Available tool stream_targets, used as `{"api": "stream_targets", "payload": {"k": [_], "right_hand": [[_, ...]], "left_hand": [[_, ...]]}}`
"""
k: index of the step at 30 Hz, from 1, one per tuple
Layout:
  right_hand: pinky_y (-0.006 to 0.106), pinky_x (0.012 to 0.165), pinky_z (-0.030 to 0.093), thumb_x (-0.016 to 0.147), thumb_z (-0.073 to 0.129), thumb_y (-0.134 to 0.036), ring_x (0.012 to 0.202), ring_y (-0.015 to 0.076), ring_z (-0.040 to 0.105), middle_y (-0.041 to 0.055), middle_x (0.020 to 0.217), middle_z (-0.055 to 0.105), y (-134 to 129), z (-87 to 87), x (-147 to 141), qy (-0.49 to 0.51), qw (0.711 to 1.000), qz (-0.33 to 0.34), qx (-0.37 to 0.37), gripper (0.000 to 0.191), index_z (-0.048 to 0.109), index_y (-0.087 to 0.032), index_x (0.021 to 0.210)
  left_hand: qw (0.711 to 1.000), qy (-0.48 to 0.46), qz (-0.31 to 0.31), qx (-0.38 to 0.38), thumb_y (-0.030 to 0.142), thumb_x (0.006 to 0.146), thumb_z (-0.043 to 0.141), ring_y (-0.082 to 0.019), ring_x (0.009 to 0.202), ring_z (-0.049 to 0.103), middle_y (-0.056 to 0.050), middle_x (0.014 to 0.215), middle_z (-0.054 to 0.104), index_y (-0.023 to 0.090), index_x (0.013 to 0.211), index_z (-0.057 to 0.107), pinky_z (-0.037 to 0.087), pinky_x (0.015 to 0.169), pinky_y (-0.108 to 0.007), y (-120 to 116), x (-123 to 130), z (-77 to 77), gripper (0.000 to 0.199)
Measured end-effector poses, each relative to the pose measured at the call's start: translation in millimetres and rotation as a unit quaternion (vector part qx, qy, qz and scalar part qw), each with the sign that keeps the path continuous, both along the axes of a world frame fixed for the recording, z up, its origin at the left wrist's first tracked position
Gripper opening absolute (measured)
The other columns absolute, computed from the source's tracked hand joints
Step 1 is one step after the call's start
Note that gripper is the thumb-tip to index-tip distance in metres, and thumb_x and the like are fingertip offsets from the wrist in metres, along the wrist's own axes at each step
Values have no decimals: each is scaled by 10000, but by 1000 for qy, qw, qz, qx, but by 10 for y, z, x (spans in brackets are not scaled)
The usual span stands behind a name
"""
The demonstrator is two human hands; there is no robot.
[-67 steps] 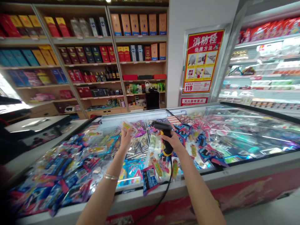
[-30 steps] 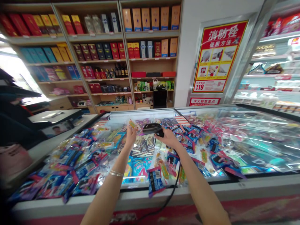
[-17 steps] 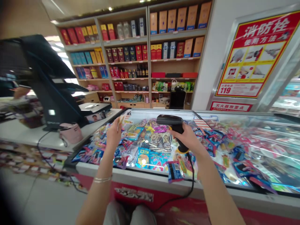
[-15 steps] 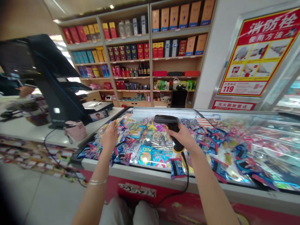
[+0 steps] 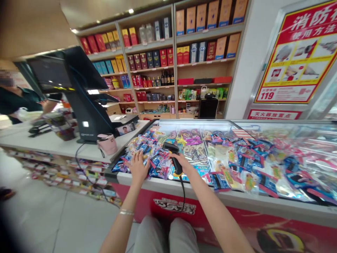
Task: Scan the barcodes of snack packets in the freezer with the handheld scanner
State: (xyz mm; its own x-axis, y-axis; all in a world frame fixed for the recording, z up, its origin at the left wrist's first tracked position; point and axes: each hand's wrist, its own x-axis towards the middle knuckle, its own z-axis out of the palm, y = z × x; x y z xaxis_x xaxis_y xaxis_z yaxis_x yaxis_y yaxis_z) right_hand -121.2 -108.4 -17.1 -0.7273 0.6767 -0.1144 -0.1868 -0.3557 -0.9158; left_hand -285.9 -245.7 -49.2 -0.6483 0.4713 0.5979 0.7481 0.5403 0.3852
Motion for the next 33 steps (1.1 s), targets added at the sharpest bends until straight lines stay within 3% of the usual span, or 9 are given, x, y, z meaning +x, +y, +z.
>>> {"api": "stream_targets", "payload": {"k": [4,9,15,21,28,33], "right_hand": [[185,364,398,691,708,-266,411,83,471,-5,529,572,-13,-50,-7,-12,999,0,-31,157,593,-161,703],[185,354,382,680,749,-350,409,84,462,-18,519,541,9,-86,21,-3,999,-4,-34,248,601,-162,744],[177,391,411,586,818,-361,467,70,493,-5,634,597,55,-145,-15,50,998,-23,-32,329,622,-144,737],[194,351,370,607,792,-355,413,78,459,-26,519,542,40,-111,17,9,999,3,-43,290,608,-152,703],[196,361,366,622,765,-321,411,81,468,-25,509,554,18,-87,21,24,999,-2,-40,242,603,-157,695],[190,396,395,633,753,-276,429,79,484,-14,517,570,21,-87,3,34,999,-15,-35,196,608,-153,682]], "left_hand": [[1000,-19,-10,-10,505,899,383,-337,1410,251,-137,1487,386,214,1414,422,178,1109,-616,107,-59,44,593],[999,-3,-31,-19,506,903,384,-331,1389,302,-126,1477,402,220,1419,419,93,1132,-616,195,-122,58,591],[998,35,3,54,467,920,373,-318,1392,307,-123,1404,498,205,1353,505,112,1121,-627,136,-76,30,523],[994,64,12,89,393,928,376,-306,1312,435,-133,1302,592,165,1307,550,123,1129,-605,105,-69,-9,475],[995,72,21,64,377,919,384,-309,1290,460,-160,1304,584,118,1284,575,311,1089,-488,129,-106,-39,487],[994,85,29,56,354,919,373,-316,1259,489,-166,1289,594,103,1250,600,345,1059,-489,142,-122,-57,474]]}}
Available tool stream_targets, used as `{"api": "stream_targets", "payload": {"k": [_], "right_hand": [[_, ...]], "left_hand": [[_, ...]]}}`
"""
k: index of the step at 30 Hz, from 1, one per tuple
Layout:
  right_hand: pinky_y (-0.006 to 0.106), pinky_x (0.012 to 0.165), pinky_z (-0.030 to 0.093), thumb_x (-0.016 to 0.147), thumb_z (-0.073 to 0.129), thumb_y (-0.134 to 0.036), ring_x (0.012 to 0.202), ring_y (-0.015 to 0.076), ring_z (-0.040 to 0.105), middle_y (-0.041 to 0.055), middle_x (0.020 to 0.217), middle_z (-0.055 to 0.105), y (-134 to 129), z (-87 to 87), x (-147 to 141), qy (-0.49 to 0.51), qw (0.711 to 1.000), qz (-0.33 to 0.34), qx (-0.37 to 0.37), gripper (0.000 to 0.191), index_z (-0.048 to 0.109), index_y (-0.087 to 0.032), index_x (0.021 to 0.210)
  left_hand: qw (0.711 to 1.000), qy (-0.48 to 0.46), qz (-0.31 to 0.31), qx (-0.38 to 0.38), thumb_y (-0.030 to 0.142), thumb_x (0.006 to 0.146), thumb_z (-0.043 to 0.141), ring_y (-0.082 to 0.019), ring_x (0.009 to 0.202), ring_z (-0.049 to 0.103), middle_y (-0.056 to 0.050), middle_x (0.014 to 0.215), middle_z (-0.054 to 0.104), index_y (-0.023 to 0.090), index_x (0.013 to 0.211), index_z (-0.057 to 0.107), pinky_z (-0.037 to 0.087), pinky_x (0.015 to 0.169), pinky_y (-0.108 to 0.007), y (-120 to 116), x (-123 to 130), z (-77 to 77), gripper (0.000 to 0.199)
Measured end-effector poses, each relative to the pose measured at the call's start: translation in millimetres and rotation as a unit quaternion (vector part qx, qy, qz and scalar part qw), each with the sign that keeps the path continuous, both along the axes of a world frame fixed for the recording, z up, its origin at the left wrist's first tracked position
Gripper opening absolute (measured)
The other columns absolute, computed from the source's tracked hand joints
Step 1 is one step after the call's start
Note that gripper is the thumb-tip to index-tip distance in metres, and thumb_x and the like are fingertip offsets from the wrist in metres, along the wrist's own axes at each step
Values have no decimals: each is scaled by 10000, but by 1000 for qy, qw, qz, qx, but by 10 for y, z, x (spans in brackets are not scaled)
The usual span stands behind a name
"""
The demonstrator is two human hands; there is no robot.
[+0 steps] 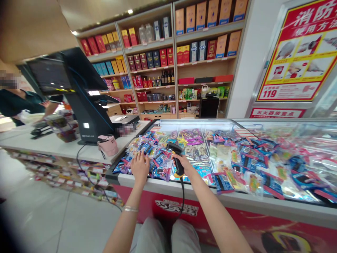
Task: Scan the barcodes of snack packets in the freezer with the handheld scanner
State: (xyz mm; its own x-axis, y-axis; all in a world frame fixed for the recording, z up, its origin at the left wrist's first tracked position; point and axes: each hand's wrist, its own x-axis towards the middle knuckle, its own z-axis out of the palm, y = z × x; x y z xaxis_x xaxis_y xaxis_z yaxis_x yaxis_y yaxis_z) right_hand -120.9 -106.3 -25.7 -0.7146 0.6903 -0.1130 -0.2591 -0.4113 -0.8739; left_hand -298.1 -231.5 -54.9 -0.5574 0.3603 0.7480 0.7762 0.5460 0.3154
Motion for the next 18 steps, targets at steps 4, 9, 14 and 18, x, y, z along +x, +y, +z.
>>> {"api": "stream_targets", "payload": {"k": [4,9,14,18], "right_hand": [[187,401,400,643,748,-263,428,78,479,-10,507,570,6,-10,-15,-1,1000,-4,-5,181,611,-149,671],[193,393,394,652,752,-273,425,80,473,-12,510,574,2,-2,-6,-5,1000,-1,-6,192,600,-156,670],[199,365,363,672,725,-286,403,82,459,-22,497,554,-28,44,33,-22,1000,10,-18,180,609,-154,710],[195,357,346,672,720,-270,397,82,463,-20,477,543,-37,56,34,-28,999,-4,-18,169,601,-151,686]], "left_hand": [[1000,13,-11,18,347,916,389,-308,1267,485,-152,1278,606,125,1228,618,285,1104,-509,-6,-11,-4,446],[999,16,-37,35,330,919,384,-287,1259,497,-142,1264,618,137,1229,615,310,1096,-483,-6,-32,-13,432],[998,16,-52,42,349,920,381,-276,1221,533,-133,1243,633,145,1229,612,343,1075,-459,-12,-44,-17,436],[997,33,-63,26,406,908,413,-279,1232,517,-140,1262,619,134,1282,566,324,1087,-451,-38,-36,-2,487]]}}
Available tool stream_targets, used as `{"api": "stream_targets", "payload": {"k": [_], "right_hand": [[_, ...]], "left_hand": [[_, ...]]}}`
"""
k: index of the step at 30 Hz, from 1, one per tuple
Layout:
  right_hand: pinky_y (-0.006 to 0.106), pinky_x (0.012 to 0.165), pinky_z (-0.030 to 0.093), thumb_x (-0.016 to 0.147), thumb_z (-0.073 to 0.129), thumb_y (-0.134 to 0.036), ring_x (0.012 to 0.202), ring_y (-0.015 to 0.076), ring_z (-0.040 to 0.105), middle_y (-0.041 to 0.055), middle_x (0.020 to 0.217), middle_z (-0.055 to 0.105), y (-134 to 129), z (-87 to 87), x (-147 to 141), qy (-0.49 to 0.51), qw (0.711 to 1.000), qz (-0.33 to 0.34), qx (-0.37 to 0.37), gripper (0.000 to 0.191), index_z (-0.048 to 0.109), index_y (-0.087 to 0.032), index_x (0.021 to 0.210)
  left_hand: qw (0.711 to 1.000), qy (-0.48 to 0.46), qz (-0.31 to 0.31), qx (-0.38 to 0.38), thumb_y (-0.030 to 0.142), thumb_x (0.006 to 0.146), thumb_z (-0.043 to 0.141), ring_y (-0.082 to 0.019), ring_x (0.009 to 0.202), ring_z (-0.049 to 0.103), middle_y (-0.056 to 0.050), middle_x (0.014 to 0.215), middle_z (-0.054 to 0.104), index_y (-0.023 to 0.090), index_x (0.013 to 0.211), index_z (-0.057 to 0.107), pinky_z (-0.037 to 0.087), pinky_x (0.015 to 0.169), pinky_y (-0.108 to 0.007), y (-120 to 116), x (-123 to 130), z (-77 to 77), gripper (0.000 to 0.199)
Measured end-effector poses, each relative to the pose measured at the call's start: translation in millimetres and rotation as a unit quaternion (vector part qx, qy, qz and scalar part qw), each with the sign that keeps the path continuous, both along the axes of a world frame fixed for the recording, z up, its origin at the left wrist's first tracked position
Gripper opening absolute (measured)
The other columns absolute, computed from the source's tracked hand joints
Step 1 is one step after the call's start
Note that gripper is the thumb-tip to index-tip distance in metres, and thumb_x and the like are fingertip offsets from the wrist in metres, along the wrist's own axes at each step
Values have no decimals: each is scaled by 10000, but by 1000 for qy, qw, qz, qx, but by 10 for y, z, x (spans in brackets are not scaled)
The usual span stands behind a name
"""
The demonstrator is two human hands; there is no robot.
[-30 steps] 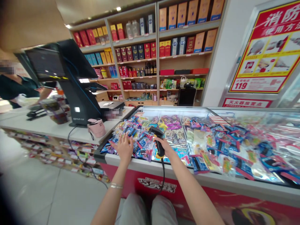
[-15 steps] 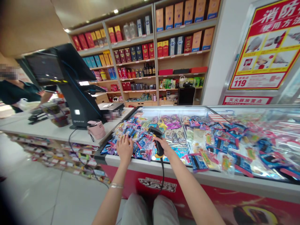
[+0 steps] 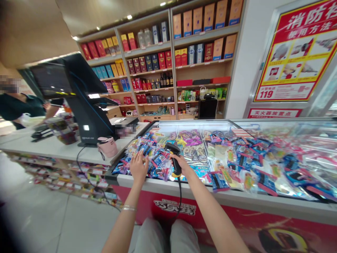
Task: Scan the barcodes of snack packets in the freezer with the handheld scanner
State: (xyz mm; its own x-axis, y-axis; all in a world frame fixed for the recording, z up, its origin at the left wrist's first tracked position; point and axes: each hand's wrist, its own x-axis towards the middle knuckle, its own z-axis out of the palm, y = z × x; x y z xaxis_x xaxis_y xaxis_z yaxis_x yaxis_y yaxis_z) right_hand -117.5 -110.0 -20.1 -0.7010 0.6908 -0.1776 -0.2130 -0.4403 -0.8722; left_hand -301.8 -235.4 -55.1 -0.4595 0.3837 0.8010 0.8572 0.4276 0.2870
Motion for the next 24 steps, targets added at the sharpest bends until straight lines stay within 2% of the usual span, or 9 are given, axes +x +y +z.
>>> {"api": "stream_targets", "payload": {"k": [11,19,24], "right_hand": [[194,344,328,627,742,-306,402,87,470,-13,473,555,-2,-4,0,14,1000,-1,17,208,608,-152,665],[188,412,420,607,755,-273,452,77,511,6,581,620,36,-75,-42,50,998,-22,14,197,606,-150,645],[183,400,419,605,760,-258,440,75,503,-4,561,607,11,-26,4,52,998,-29,2,193,605,-151,652]], "left_hand": [[1000,-6,-7,-4,425,894,422,-278,1230,513,-134,1239,633,146,1262,575,297,1102,-446,-12,29,48,487],[1000,-24,-11,-13,422,884,436,-286,1249,499,-139,1251,625,155,1245,592,292,1108,-459,-20,57,66,475],[999,-31,-19,-8,418,891,421,-276,1243,504,-142,1241,630,154,1223,604,283,1115,-461,-21,23,83,462]]}}
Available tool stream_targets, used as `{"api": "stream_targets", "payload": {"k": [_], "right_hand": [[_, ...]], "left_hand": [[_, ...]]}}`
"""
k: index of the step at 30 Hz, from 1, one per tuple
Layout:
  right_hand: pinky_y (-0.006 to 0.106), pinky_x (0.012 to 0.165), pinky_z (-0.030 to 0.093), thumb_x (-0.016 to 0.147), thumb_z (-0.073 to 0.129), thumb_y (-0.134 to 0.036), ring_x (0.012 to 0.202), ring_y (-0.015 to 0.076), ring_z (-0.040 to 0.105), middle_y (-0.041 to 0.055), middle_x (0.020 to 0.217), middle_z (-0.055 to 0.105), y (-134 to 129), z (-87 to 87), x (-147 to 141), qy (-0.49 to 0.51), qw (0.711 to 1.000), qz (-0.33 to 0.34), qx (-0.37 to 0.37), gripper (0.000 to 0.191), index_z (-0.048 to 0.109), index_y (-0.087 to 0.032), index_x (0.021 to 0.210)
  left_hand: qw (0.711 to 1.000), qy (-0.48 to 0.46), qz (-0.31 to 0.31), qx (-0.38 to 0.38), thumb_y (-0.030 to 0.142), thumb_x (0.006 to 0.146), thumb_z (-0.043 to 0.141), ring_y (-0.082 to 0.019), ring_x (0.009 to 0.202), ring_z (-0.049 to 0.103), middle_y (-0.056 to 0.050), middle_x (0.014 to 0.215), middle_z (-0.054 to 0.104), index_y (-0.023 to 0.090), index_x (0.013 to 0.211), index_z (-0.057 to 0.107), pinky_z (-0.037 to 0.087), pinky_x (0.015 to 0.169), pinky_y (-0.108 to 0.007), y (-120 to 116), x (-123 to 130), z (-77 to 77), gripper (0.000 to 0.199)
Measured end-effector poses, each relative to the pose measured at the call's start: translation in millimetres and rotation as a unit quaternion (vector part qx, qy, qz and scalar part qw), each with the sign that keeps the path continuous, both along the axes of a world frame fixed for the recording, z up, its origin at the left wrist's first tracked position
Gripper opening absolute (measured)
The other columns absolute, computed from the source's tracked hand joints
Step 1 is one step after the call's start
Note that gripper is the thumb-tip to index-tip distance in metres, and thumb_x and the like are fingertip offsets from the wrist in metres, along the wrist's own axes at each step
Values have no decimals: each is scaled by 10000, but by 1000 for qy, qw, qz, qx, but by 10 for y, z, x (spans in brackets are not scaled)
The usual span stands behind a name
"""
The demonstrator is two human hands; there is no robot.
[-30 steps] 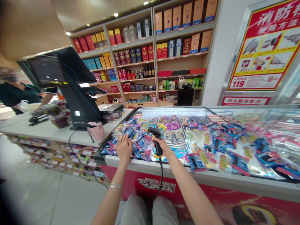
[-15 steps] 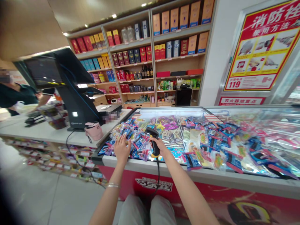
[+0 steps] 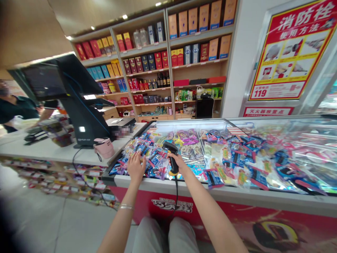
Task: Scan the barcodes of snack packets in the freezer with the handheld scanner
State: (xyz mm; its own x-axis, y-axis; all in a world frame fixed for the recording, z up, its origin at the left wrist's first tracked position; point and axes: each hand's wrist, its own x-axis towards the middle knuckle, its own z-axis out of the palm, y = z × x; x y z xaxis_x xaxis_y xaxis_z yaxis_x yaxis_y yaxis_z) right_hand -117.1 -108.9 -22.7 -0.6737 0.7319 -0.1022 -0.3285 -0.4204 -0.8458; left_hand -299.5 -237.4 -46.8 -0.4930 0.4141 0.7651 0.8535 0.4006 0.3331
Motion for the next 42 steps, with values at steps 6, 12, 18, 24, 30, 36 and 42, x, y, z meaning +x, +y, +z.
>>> {"api": "stream_targets", "payload": {"k": [6,12,18,24,30,36,42], "right_hand": [[181,381,430,603,759,-243,427,75,509,-1,576,632,161,237,433,21,995,-90,41,177,625,-147,666],[184,338,421,629,754,-229,376,80,500,24,542,647,462,532,1299,-41,965,-245,80,154,633,-137,646],[210,313,419,625,764,-233,359,102,508,33,539,654,607,518,2144,-67,934,-346,67,155,644,-146,672],[209,329,430,598,776,-224,383,107,534,32,572,673,821,294,2603,-64,913,-403,32,203,646,-141,730],[236,304,423,669,714,-370,380,120,515,0,517,614,905,101,2732,-33,907,-421,-5,228,609,-170,703],[249,313,426,673,702,-420,371,126,507,6,506,604,897,18,2711,-36,917,-394,53,266,627,-166,700],[240,338,433,688,678,-406,392,120,521,28,590,648,876,64,2648,-28,928,-365,68,264,650,-158,775]], "left_hand": [[999,-5,-24,28,424,914,390,-270,1255,489,-132,1261,619,158,1236,582,249,1130,-470,137,232,197,460],[985,6,-170,28,383,924,386,-253,1287,455,-116,1318,576,166,1277,534,256,1135,-445,650,1081,504,440],[949,-35,-305,-65,363,911,414,-270,1130,572,-152,1210,622,146,1285,504,435,954,-391,1337,1746,520,441],[847,-86,-445,-277,407,840,539,-220,871,650,-78,978,699,201,1008,655,472,757,-291,1935,2012,511,290],[732,-61,-555,-391,570,627,701,-171,719,593,-15,790,655,231,748,656,411,639,-236,2136,2192,527,362],[685,-78,-632,-354,518,561,766,-189,787,561,-25,800,589,207,704,604,446,747,-285,2193,2240,434,379],[667,-305,-639,-233,465,637,727,-195,787,621,-27,784,643,204,802,594,491,732,-310,2238,2070,314,336]]}}
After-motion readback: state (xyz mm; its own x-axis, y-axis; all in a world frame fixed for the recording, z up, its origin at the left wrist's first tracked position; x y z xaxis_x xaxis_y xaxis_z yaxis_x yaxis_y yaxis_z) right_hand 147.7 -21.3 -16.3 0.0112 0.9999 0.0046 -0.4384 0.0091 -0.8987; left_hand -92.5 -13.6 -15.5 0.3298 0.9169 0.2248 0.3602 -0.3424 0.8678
